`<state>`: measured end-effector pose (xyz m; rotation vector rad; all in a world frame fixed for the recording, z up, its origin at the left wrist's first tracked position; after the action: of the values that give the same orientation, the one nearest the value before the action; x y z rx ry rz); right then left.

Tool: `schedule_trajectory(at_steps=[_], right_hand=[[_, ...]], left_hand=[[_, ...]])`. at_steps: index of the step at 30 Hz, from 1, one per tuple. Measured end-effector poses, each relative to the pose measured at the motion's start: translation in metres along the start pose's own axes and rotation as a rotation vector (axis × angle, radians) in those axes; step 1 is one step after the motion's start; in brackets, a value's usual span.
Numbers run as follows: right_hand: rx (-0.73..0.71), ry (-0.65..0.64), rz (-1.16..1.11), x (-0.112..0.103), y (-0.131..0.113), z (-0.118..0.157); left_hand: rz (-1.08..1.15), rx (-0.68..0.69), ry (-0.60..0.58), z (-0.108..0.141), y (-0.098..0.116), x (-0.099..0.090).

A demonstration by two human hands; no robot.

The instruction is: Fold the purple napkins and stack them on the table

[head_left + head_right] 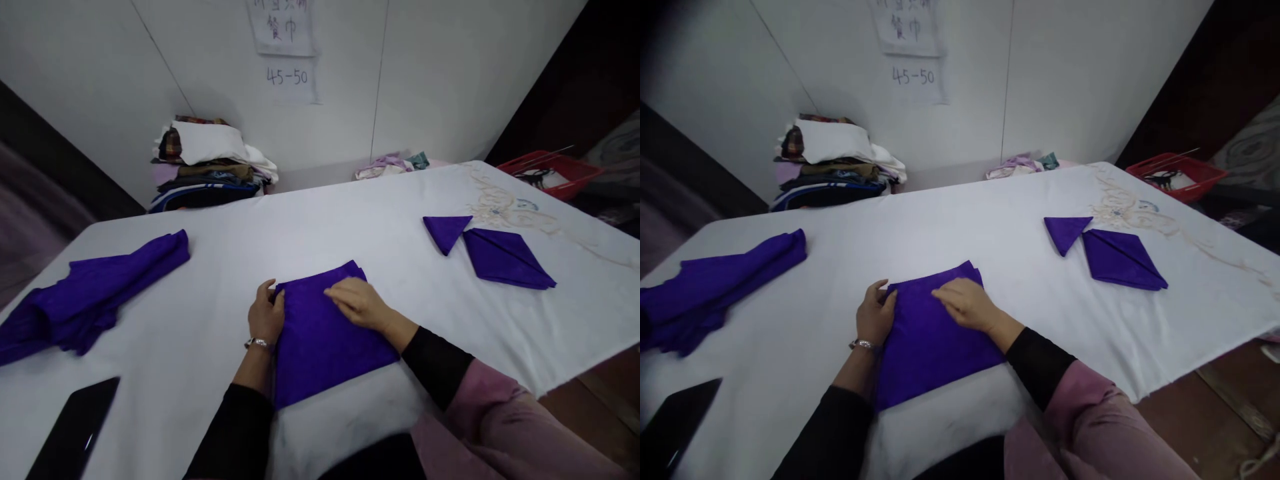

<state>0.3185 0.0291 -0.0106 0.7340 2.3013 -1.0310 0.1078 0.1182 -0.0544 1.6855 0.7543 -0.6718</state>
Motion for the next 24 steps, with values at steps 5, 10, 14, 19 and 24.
schedule_trajectory(at_steps=[5,10,14,19,24], right_hand=[[0.562,0.167,0.313,-0.027,0.076,0.010],[0.702,-0.060,0.386,-0.008,0.100,0.019],[0.735,-0.045,0.381,-0.003,0.102,0.021],[0.653,0.027,0.312,-0.003,0.102,0.019],[0.474,0.075,0.194,-0.007,0.084,0.009]], left_hand=[[-0.016,-0.002,-0.008,-0.001,0.001,-0.001],[-0.022,-0.014,-0.012,-0.001,0.002,-0.001],[-0.023,-0.003,-0.007,-0.001,0.003,-0.002],[-0.016,0.000,-0.003,-0.002,0.002,-0.002],[-0.009,0.005,0.008,-0.002,0.002,-0.003]])
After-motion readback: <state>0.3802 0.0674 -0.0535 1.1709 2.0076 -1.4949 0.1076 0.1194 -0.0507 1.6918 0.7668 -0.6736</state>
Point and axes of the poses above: each hand's wrist, its own z-axis away from the middle knuckle, its own x-axis out of the palm, y = z × x, the point moved 7 cm from there along -z, towards the middle knuckle, and after that the axes turned 4 degrees about x, right-handed, at the moved point
